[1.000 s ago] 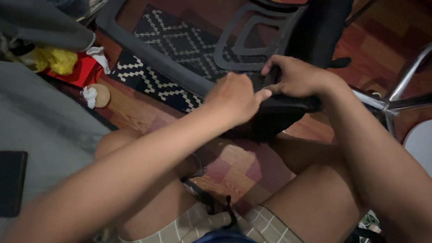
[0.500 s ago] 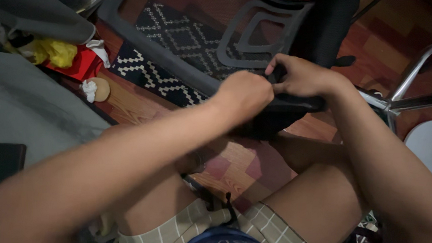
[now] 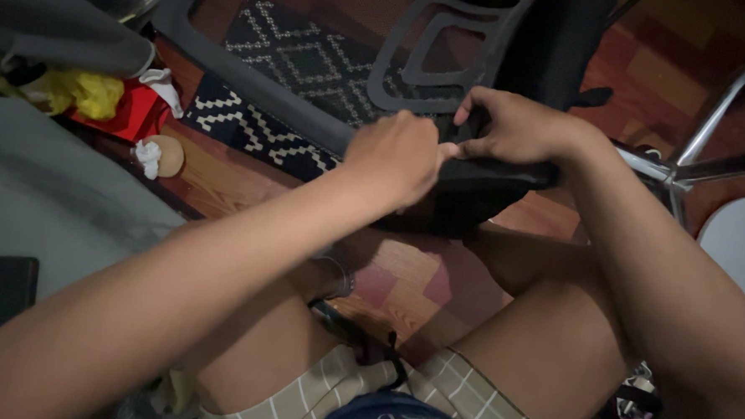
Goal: The person sits on the floor and uses a small metal tool to tighten screws on the underside of an office chair seat. They repeatedly insert and turn the tool in screw holes along the seat frame.
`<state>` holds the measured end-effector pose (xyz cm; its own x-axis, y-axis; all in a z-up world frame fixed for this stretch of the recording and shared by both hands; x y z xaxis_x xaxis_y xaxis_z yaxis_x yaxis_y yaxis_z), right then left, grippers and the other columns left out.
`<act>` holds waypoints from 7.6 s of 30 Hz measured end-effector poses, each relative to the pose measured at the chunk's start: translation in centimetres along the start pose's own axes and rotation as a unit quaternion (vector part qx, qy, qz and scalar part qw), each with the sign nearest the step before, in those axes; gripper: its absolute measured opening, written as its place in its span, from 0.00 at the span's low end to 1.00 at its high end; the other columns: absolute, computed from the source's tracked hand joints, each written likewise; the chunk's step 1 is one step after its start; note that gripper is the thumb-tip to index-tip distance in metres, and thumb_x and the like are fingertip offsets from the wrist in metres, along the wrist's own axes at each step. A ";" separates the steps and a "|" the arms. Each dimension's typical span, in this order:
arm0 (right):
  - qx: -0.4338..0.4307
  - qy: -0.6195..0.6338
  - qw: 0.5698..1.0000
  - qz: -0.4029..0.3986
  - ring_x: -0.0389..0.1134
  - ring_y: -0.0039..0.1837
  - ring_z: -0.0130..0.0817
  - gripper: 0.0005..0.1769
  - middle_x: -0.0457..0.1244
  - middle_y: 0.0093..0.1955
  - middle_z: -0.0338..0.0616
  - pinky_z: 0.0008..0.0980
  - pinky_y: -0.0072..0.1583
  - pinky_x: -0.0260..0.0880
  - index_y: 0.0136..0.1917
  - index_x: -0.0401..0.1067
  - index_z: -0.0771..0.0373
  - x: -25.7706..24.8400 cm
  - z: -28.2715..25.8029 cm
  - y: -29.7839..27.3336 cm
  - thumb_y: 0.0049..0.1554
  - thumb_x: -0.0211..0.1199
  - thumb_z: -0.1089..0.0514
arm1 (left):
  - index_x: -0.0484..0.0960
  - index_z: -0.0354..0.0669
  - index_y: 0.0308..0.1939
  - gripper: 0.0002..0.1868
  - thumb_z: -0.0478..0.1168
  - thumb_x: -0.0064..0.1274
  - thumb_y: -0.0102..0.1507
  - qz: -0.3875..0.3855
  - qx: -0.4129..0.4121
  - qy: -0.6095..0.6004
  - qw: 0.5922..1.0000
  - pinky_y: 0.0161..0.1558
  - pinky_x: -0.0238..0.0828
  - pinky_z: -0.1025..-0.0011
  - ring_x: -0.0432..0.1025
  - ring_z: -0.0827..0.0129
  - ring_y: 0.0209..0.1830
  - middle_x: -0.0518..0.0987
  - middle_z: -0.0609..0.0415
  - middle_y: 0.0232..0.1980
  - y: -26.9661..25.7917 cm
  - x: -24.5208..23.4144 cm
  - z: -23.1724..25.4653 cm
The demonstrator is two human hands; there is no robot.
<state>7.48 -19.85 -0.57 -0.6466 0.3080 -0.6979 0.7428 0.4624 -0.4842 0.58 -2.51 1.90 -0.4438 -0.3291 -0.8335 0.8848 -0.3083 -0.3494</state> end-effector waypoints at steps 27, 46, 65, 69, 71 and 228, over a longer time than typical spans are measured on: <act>-0.039 0.000 0.999 0.011 0.72 0.53 0.38 0.28 0.69 0.53 0.52 0.37 0.55 0.71 0.60 0.68 0.63 0.3 1.5 1.0 0.48 0.73 0.56 | 0.86 0.41 0.37 0.09 0.38 0.51 0.59 0.179 0.311 0.335 0.871 0.35 0.79 0.58 0.82 0.53 0.34 0.85 0.46 0.33 1.9 2.7 2.6; -0.005 -0.012 1.000 0.002 0.72 0.52 0.41 0.30 0.69 0.50 0.51 0.38 0.55 0.72 0.61 0.69 0.61 0.1 1.3 0.8 0.49 0.74 0.51 | 0.86 0.37 0.37 0.10 0.37 0.50 0.64 0.017 0.024 0.061 0.998 0.40 0.83 0.59 0.82 0.54 0.37 0.84 0.44 0.35 2.5 3.3 2.5; -0.032 -0.035 0.999 0.022 0.71 0.53 0.42 0.31 0.68 0.51 0.53 0.38 0.54 0.70 0.58 0.70 0.63 0.0 1.0 0.6 0.47 0.77 0.47 | 0.76 0.38 0.47 0.08 0.37 0.52 0.65 0.283 0.234 0.058 0.928 0.47 0.75 0.55 0.77 0.46 0.50 0.82 0.43 0.46 -0.2 0.1 -2.0; 0.011 -0.010 1.000 -0.001 0.73 0.51 0.40 0.31 0.69 0.51 0.51 0.38 0.54 0.71 0.60 0.69 0.61 0.2 0.7 0.2 0.47 0.75 0.47 | 0.75 0.32 0.50 0.18 0.44 0.56 0.64 0.123 0.017 -0.161 0.979 0.50 0.73 0.53 0.77 0.46 0.47 0.81 0.37 0.43 0.9 1.7 -2.6; -0.002 -0.010 1.000 -0.002 0.73 0.52 0.40 0.32 0.69 0.51 0.50 0.38 0.54 0.71 0.60 0.68 0.62 0.2 0.6 0.1 0.48 0.74 0.46 | 0.76 0.34 0.48 0.24 0.49 0.64 0.60 0.128 0.001 -0.183 0.975 0.49 0.73 0.54 0.77 0.46 0.46 0.80 0.38 0.43 0.5 3.1 -2.3; 0.020 -0.025 0.999 -0.004 0.72 0.57 0.44 0.32 0.69 0.55 0.53 0.40 0.59 0.70 0.61 0.71 0.57 -0.1 1.8 1.1 0.47 0.75 0.44 | 0.78 0.33 0.44 0.03 0.29 0.50 0.67 0.236 0.212 -0.174 0.932 0.43 0.73 0.55 0.78 0.44 0.45 0.81 0.38 0.44 -1.5 2.2 -0.9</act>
<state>8.66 -20.83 -1.97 -0.6446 0.2621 -0.7182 0.7440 0.4309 -0.5106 -1.56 -1.95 0.19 -0.1038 -0.7641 -0.6367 0.8899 -0.3573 0.2837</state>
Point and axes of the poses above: each hand's wrist, its own y-axis towards the middle knuckle, its own x-axis out of the palm, z = x × y, the point moved 3 cm from there along y, towards the middle knuckle
